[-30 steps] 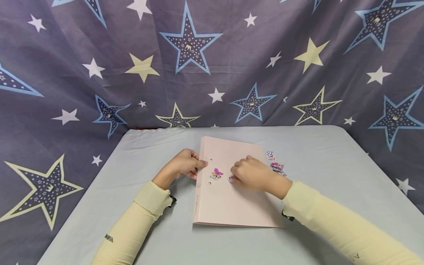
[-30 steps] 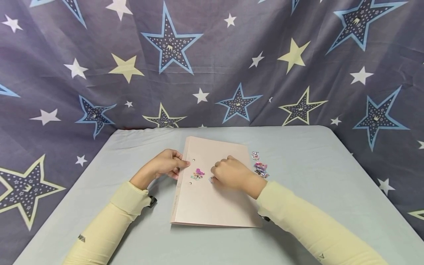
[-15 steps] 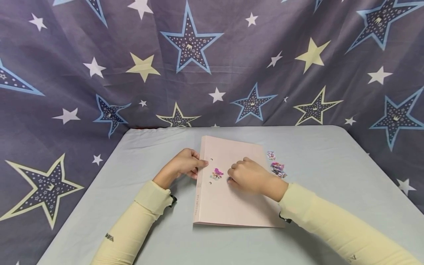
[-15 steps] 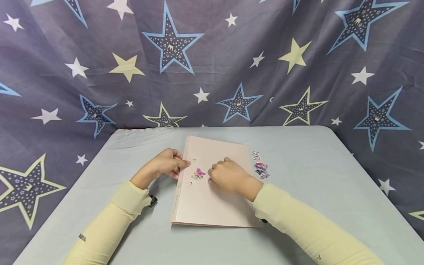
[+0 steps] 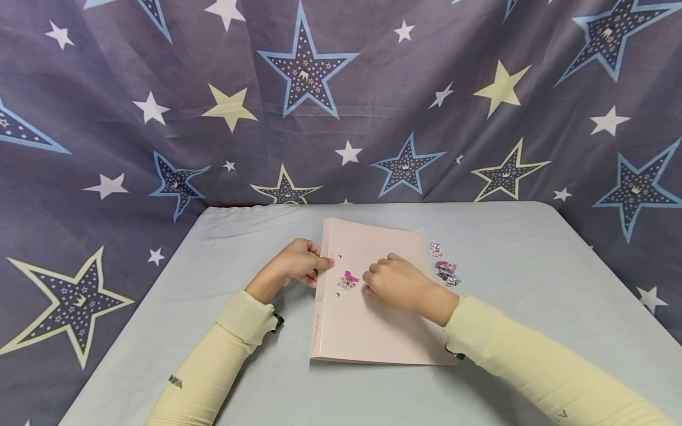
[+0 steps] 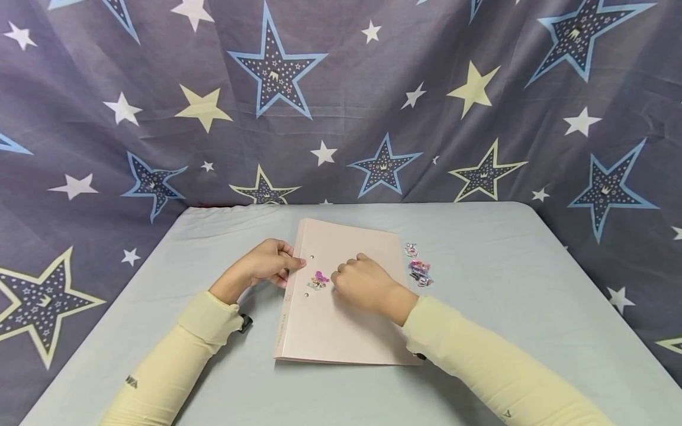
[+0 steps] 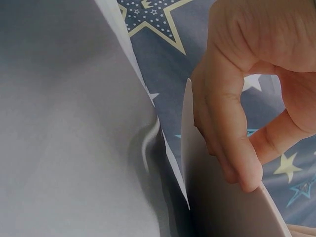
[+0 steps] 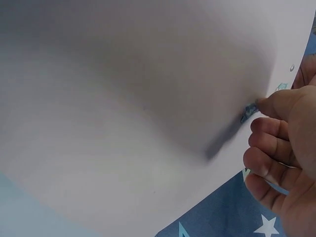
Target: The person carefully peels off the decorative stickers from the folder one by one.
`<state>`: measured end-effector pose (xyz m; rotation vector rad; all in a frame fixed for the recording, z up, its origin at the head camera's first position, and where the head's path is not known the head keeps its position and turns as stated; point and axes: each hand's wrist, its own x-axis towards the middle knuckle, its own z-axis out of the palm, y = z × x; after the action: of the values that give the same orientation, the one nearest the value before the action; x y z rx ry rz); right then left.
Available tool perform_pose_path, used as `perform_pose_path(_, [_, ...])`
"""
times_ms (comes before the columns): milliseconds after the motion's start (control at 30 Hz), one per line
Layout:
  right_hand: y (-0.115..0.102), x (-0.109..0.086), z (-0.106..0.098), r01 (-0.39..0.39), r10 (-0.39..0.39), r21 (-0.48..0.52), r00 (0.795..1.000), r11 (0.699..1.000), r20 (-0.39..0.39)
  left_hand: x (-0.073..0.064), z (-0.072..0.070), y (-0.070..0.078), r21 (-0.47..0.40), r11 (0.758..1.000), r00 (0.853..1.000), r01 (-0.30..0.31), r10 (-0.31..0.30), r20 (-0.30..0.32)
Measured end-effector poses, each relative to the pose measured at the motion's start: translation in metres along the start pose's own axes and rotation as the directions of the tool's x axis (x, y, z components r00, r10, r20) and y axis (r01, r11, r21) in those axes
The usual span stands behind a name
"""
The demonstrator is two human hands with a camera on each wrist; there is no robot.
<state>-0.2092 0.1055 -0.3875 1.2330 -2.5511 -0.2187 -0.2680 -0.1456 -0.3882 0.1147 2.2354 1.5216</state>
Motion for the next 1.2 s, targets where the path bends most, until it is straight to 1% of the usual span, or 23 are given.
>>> perform_pose_path(233, [-0.004,0.002,0.003,-0.01,0.01,-0.032,1.0,0.999,-0.004,-0.001,0.0,0.0,0.004,1.0,1.0,-0.012,0.012,0.0])
perform_pose_path(300, [-0.006,0.002,0.004,-0.024,0.023,-0.034,1.0,0.999,-0.008,-0.001,0.0,0.0,0.006,1.0,1.0,-0.011,0.011,0.001])
perform_pose_path(367, [-0.007,0.002,0.004,-0.05,0.05,-0.013,0.999,0.999,-0.016,-0.002,0.0,0.0,0.007,1.0,1.0,-0.009,0.009,0.002])
perform_pose_path(433, [-0.009,0.002,0.005,-0.09,0.09,0.033,0.996,0.995,-0.025,-0.002,0.001,0.001,0.007,1.0,1.0,-0.007,0.007,0.003])
perform_pose_path(500, [-0.01,0.003,0.005,-0.136,0.14,0.102,0.99,0.985,-0.028,-0.002,0.0,0.0,0.008,1.0,1.0,-0.006,0.006,0.004])
perform_pose_path(600, [-0.01,0.003,0.004,-0.201,0.21,0.208,0.978,0.957,-0.021,-0.002,0.0,0.001,0.006,1.0,1.0,-0.003,0.003,0.006])
perform_pose_path(700, [-0.01,0.004,0.003,-0.232,0.244,0.278,0.97,0.932,-0.008,-0.001,0.0,0.001,0.007,1.0,1.0,-0.002,0.002,0.009])
perform_pose_path(800, [-0.009,0.004,0.001,-0.241,0.253,0.308,0.967,0.92,0.0,-0.001,0.0,0.001,0.001,1.0,1.0,0.002,-0.002,0.005])
perform_pose_path(1000, [-0.006,0.004,-0.001,-0.253,0.259,0.318,0.965,0.913,0.025,-0.002,0.0,0.003,-0.002,1.0,1.0,0.008,-0.008,0.002])
perform_pose_path(1200, [-0.003,0.004,-0.006,-0.242,0.252,0.346,0.968,0.907,0.017,-0.003,0.0,0.003,-0.002,1.0,1.0,0.008,-0.008,0.003])
